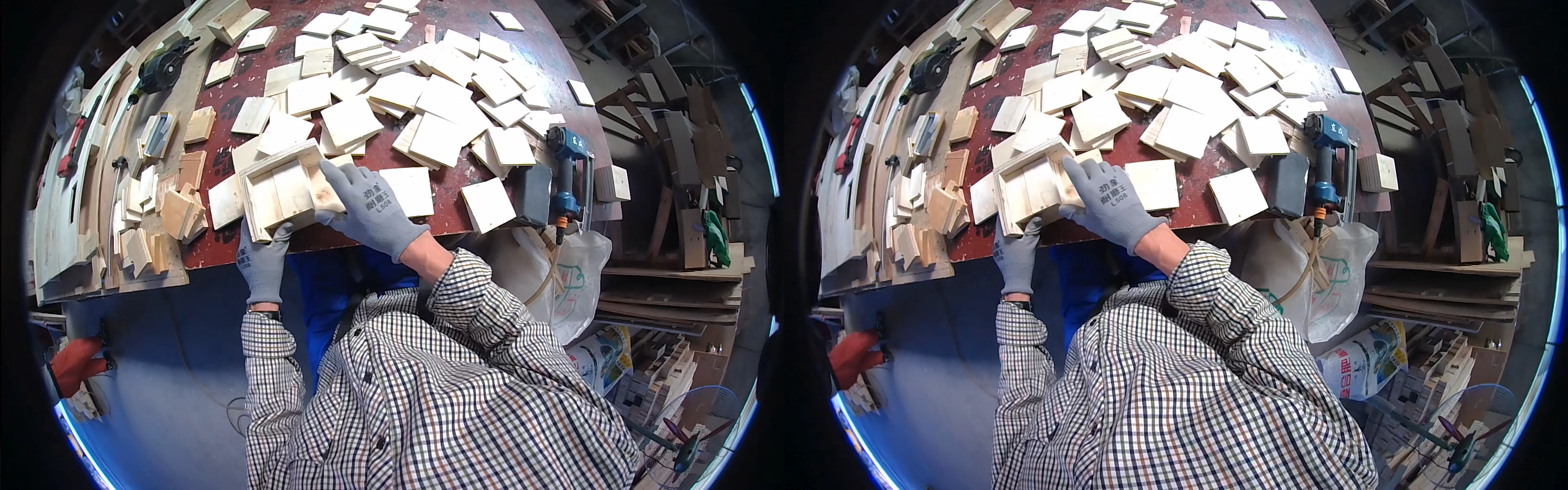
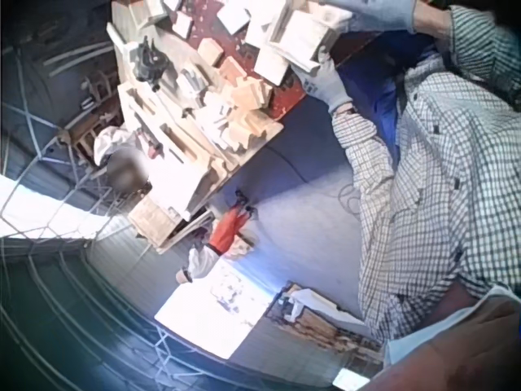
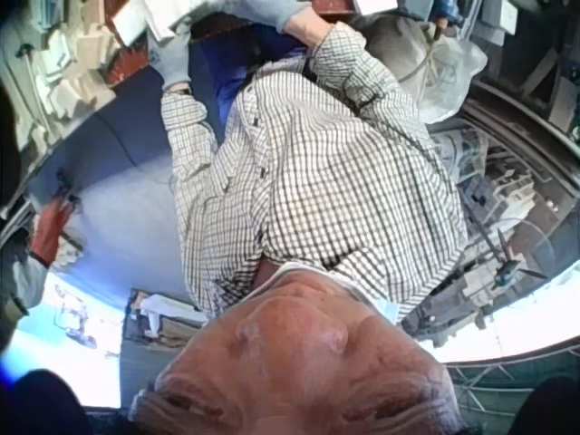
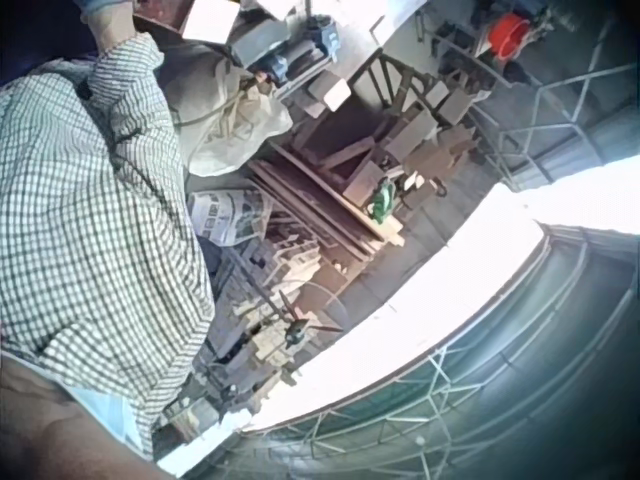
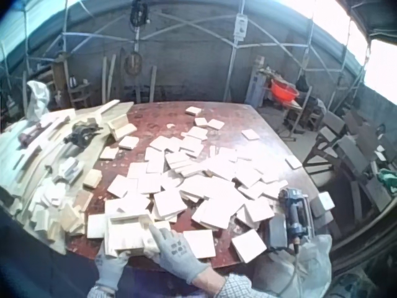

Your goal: The person assembles small wooden boxes by hand, arranging pre-cut pieces on a workbench and using a pneumatic nail gun to fasten them. The person repeatedly picks up pieces, aligns them, and secures them into box shapes.

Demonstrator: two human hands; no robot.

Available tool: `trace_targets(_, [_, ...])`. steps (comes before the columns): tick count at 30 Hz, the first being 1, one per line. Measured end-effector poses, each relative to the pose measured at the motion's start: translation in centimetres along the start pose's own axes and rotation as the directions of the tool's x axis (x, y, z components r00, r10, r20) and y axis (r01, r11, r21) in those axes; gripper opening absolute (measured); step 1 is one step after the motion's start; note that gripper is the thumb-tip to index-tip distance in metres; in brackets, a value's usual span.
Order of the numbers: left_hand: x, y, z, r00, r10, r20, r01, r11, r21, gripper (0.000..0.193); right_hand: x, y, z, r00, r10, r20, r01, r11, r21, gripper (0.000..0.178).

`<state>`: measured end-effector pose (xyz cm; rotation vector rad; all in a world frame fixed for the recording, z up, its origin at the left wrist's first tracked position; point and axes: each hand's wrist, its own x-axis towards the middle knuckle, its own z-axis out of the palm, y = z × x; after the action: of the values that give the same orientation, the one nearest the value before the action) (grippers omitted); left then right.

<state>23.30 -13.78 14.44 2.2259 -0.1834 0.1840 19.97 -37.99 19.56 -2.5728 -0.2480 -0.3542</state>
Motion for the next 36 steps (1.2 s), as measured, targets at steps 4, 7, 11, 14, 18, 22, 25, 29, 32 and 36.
trace_targets(4, [0.1,0.0,0.1,1.0,-0.001,-0.001,0.001,0.999,0.039,0.081,-2.3,5.9,-6.2,0.999,-0.022,0.044,0.033,0.966,-0.257,0.086])
trace_targets(7, [0.1,0.0,0.2,0.997,0.057,-0.053,-0.052,0.994,0.095,0.09,-1.9,7.3,-7.9,0.978,-0.074,0.196,0.134,0.94,-0.313,0.091])
trace_targets(11, [0.2,0.1,-0.1,0.996,0.075,-0.048,-0.072,0.995,0.065,0.093,-0.1,3.6,-3.9,0.988,-0.048,0.144,0.056,0.997,-0.053,0.073])
trace_targets(14, [0.3,0.2,-0.1,0.998,0.055,-0.04,-0.052,0.996,0.068,0.085,1.2,0.2,-1.0,0.986,-0.096,0.139,0.104,0.993,-0.049,0.066])
trace_targets(18, [0.1,-0.4,0.7,0.998,0.03,-0.064,-0.021,0.992,0.128,0.078,1.3,-0.3,2.7,0.987,-0.132,0.091,0.142,0.983,-0.112,0.064])
trace_targets(22, [0.1,-0.1,0.7,0.998,0.002,-0.065,0.007,0.989,0.147,0.077,0.9,-0.4,3.2,0.993,-0.106,0.048,0.11,0.99,-0.089,0.064])
trace_targets(25, [0.0,0.1,0.6,0.996,0.041,-0.081,-0.027,0.984,0.175,0.074,0.6,-0.5,2.9,0.994,-0.087,0.06,0.09,0.994,-0.062,0.063])
trace_targets(29, [-1.0,-0.5,0.6,0.968,0.104,-0.229,-0.11,0.994,-0.015,0.102,0.9,-1.1,2.3,0.991,-0.074,0.111,0.083,0.994,-0.075,0.063])
trace_targets(32, [-1.4,1.3,-1.0,0.879,0.415,-0.237,-0.293,0.86,0.417,0.098,1.2,-0.9,2.1,0.985,-0.042,0.167,0.059,0.993,-0.099,0.065])
trace_targets(36, [0.1,5.7,-2.9,0.81,0.587,0.007,-0.47,0.641,0.607,0.063,0.2,-1.0,0.0,0.998,-0.061,-0.028,0.059,0.996,-0.071,0.071])
